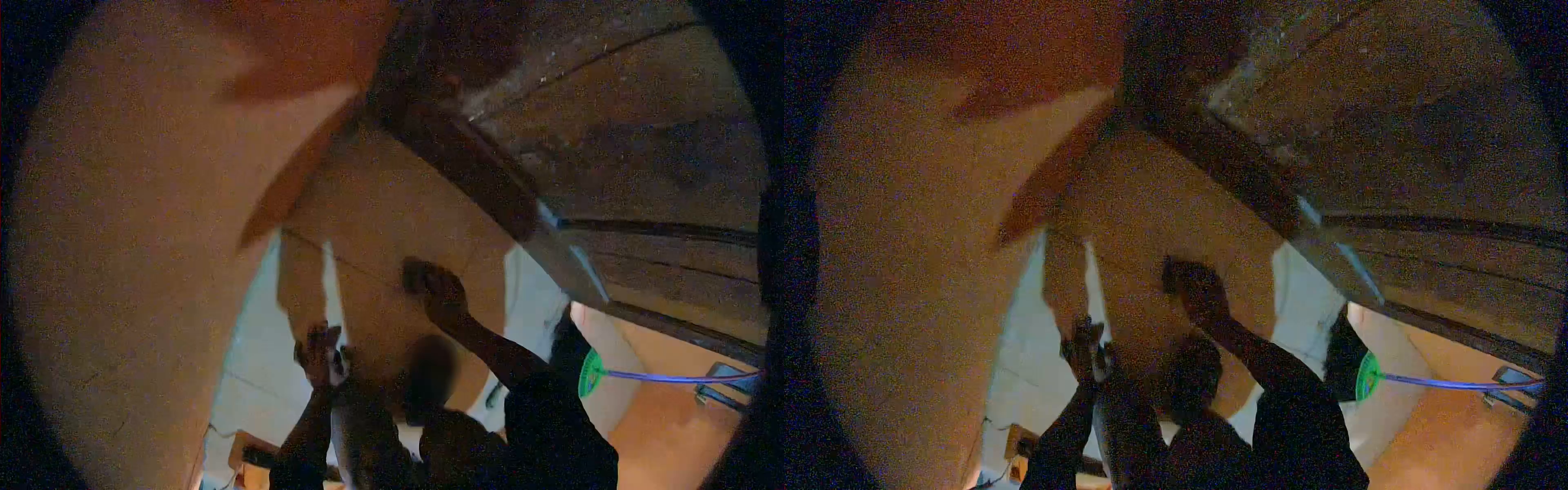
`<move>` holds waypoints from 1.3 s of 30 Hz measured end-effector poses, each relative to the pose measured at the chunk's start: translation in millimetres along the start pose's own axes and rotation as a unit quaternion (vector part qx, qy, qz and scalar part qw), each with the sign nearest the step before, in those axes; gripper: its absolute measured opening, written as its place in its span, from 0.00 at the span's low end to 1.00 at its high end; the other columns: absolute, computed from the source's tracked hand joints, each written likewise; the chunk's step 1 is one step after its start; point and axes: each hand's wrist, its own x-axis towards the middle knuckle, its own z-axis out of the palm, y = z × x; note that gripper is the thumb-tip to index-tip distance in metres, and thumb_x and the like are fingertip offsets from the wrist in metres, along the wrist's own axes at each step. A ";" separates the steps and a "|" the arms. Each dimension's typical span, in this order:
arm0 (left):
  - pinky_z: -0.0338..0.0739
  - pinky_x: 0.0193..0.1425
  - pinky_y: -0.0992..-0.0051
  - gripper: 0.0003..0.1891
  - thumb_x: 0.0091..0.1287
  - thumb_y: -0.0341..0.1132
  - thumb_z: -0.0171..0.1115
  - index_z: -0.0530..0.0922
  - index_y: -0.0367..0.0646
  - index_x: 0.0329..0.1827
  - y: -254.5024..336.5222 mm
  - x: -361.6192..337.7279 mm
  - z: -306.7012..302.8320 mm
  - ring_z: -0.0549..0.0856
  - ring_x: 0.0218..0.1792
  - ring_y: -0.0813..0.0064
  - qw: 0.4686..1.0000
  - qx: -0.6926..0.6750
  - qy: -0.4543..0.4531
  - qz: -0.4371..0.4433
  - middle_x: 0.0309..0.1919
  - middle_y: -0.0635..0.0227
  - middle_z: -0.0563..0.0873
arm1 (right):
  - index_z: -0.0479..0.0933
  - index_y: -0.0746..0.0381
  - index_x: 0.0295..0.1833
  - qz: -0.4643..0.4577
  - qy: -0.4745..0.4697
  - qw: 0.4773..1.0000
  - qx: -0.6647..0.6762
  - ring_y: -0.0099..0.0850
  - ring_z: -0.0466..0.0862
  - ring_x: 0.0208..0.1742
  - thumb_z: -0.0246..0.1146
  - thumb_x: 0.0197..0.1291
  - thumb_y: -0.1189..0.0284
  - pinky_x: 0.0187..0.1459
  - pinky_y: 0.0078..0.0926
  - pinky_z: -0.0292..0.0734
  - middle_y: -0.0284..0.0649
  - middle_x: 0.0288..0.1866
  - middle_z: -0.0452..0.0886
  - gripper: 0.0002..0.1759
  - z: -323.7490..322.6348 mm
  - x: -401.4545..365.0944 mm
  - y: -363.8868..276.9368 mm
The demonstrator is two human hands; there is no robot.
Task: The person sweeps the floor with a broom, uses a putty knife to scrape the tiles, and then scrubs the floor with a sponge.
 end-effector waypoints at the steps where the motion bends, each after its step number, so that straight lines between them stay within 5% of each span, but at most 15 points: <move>1: 0.51 0.77 0.45 0.26 0.68 0.49 0.58 0.76 0.57 0.70 -9.3 -6.2 13.0 0.67 0.75 0.61 1.000 0.010 -0.002 0.004 0.72 0.67 0.74 | 0.75 0.62 0.66 -0.010 -0.005 1.000 0.013 0.45 0.80 0.57 0.49 0.76 0.67 0.58 0.40 0.76 0.48 0.59 0.81 0.20 6.2 -0.4 4.5; 9: 0.52 0.77 0.47 0.21 0.72 0.41 0.52 0.79 0.49 0.66 4.4 -3.2 -17.6 0.69 0.75 0.62 0.988 -0.129 -0.078 -0.046 0.71 0.62 0.76 | 0.77 0.58 0.64 0.011 -0.019 0.995 0.095 0.45 0.80 0.61 0.49 0.76 0.68 0.62 0.45 0.74 0.47 0.62 0.81 0.18 20.4 15.7 -8.5; 11: 0.53 0.76 0.48 0.22 0.72 0.43 0.54 0.77 0.49 0.68 -8.5 11.3 3.4 0.67 0.76 0.62 0.925 -0.250 -0.172 -0.230 0.73 0.63 0.74 | 0.77 0.58 0.64 0.003 -0.036 0.996 0.083 0.45 0.80 0.61 0.49 0.76 0.68 0.62 0.45 0.73 0.48 0.62 0.81 0.18 20.9 27.3 -2.5; 13: 0.54 0.75 0.49 0.23 0.73 0.43 0.55 0.76 0.48 0.69 -10.0 -23.6 7.3 0.66 0.76 0.62 0.992 -0.052 -0.105 -0.054 0.73 0.63 0.74 | 0.78 0.58 0.63 0.041 -0.080 0.991 0.101 0.45 0.80 0.61 0.48 0.76 0.68 0.63 0.46 0.73 0.48 0.61 0.81 0.18 12.7 63.7 7.9; 16: 0.53 0.76 0.48 0.24 0.73 0.46 0.55 0.74 0.48 0.69 -20.2 -68.1 21.8 0.64 0.78 0.62 0.918 -0.293 -0.184 -0.196 0.73 0.63 0.74 | 0.78 0.57 0.63 0.038 -0.075 0.991 0.101 0.46 0.81 0.60 0.48 0.76 0.69 0.63 0.47 0.72 0.49 0.60 0.81 0.18 24.4 33.5 -14.6; 19: 0.51 0.77 0.48 0.26 0.75 0.49 0.50 0.70 0.48 0.72 -5.9 3.3 -14.8 0.63 0.78 0.62 0.932 -0.253 -0.177 -0.189 0.73 0.65 0.73 | 0.78 0.57 0.62 -0.025 -0.033 0.996 0.081 0.46 0.81 0.59 0.47 0.76 0.69 0.64 0.48 0.71 0.50 0.59 0.81 0.18 37.1 -19.9 -50.9; 21: 0.52 0.77 0.48 0.25 0.74 0.47 0.51 0.72 0.48 0.71 -14.5 -25.1 11.8 0.66 0.77 0.61 1.000 -0.025 0.010 0.013 0.72 0.65 0.75 | 0.79 0.57 0.61 -0.037 -0.056 0.995 0.074 0.47 0.81 0.59 0.47 0.75 0.69 0.64 0.49 0.71 0.51 0.58 0.81 0.18 33.9 6.7 -40.0; 23: 0.76 0.49 0.53 0.13 0.64 0.43 0.69 0.83 0.45 0.45 24.5 11.2 -44.2 0.84 0.50 0.61 0.833 -0.436 -0.027 -0.340 0.44 0.63 0.86 | 0.79 0.57 0.61 -0.002 -0.102 0.991 0.084 0.47 0.81 0.58 0.47 0.75 0.69 0.65 0.50 0.70 0.51 0.57 0.81 0.18 13.1 75.1 -26.9; 24: 0.76 0.49 0.53 0.12 0.65 0.41 0.68 0.83 0.44 0.45 18.2 11.4 -45.9 0.84 0.50 0.61 0.951 -0.257 0.026 -0.170 0.45 0.63 0.86 | 0.79 0.57 0.60 0.014 -0.111 0.989 0.095 0.47 0.81 0.58 0.47 0.75 0.69 0.65 0.50 0.70 0.52 0.57 0.82 0.18 3.9 106.9 -26.0; 26: 0.76 0.50 0.54 0.11 0.65 0.39 0.67 0.83 0.43 0.46 11.8 7.7 -57.2 0.84 0.51 0.60 0.996 -0.070 0.049 0.007 0.47 0.61 0.86 | 0.79 0.57 0.60 0.004 -0.098 0.990 0.106 0.48 0.81 0.58 0.47 0.75 0.69 0.65 0.51 0.69 0.52 0.56 0.82 0.18 13.3 101.5 -44.6; 28: 0.75 0.53 0.55 0.12 0.63 0.37 0.67 0.83 0.43 0.47 8.8 11.9 -44.3 0.84 0.52 0.60 0.994 -0.111 0.024 -0.004 0.48 0.60 0.87 | 0.79 0.57 0.59 -0.033 -0.048 0.993 0.100 0.48 0.81 0.57 0.46 0.75 0.69 0.66 0.51 0.69 0.53 0.55 0.82 0.18 31.9 55.8 -71.1; 30: 0.63 0.67 0.53 0.17 0.68 0.42 0.59 0.81 0.49 0.57 12.6 -3.7 -19.9 0.76 0.65 0.60 0.919 -0.331 -0.030 -0.212 0.60 0.65 0.83 | 0.80 0.57 0.59 -0.065 -0.036 0.992 0.097 0.48 0.81 0.57 0.46 0.75 0.69 0.66 0.52 0.68 0.53 0.55 0.82 0.18 40.7 19.9 -83.8; 32: 0.57 0.74 0.51 0.20 0.71 0.44 0.53 0.79 0.52 0.64 0.2 -11.2 -17.4 0.72 0.71 0.60 0.990 -0.103 -0.048 -0.080 0.65 0.68 0.81 | 0.80 0.57 0.58 -0.074 -0.062 0.993 0.063 0.49 0.81 0.56 0.46 0.75 0.69 0.66 0.53 0.68 0.54 0.54 0.82 0.18 45.5 38.6 -62.7; 34: 0.57 0.74 0.51 0.21 0.72 0.45 0.52 0.78 0.53 0.65 -2.9 -23.1 -14.5 0.72 0.71 0.61 0.984 -0.145 -0.069 -0.082 0.66 0.67 0.80 | 0.79 0.63 0.57 -0.019 -0.152 0.986 0.073 0.48 0.82 0.55 0.48 0.74 0.68 0.65 0.55 0.69 0.56 0.52 0.82 0.18 -11.4 116.7 -56.7; 39: 0.56 0.75 0.49 0.23 0.70 0.48 0.53 0.79 0.52 0.65 -3.8 -16.1 -9.8 0.70 0.73 0.60 0.978 -0.148 -0.101 -0.110 0.68 0.66 0.78 | 0.78 0.65 0.60 0.017 -0.063 0.985 0.160 0.44 0.80 0.63 0.49 0.75 0.65 0.65 0.54 0.70 0.53 0.62 0.80 0.20 42.5 87.3 -102.4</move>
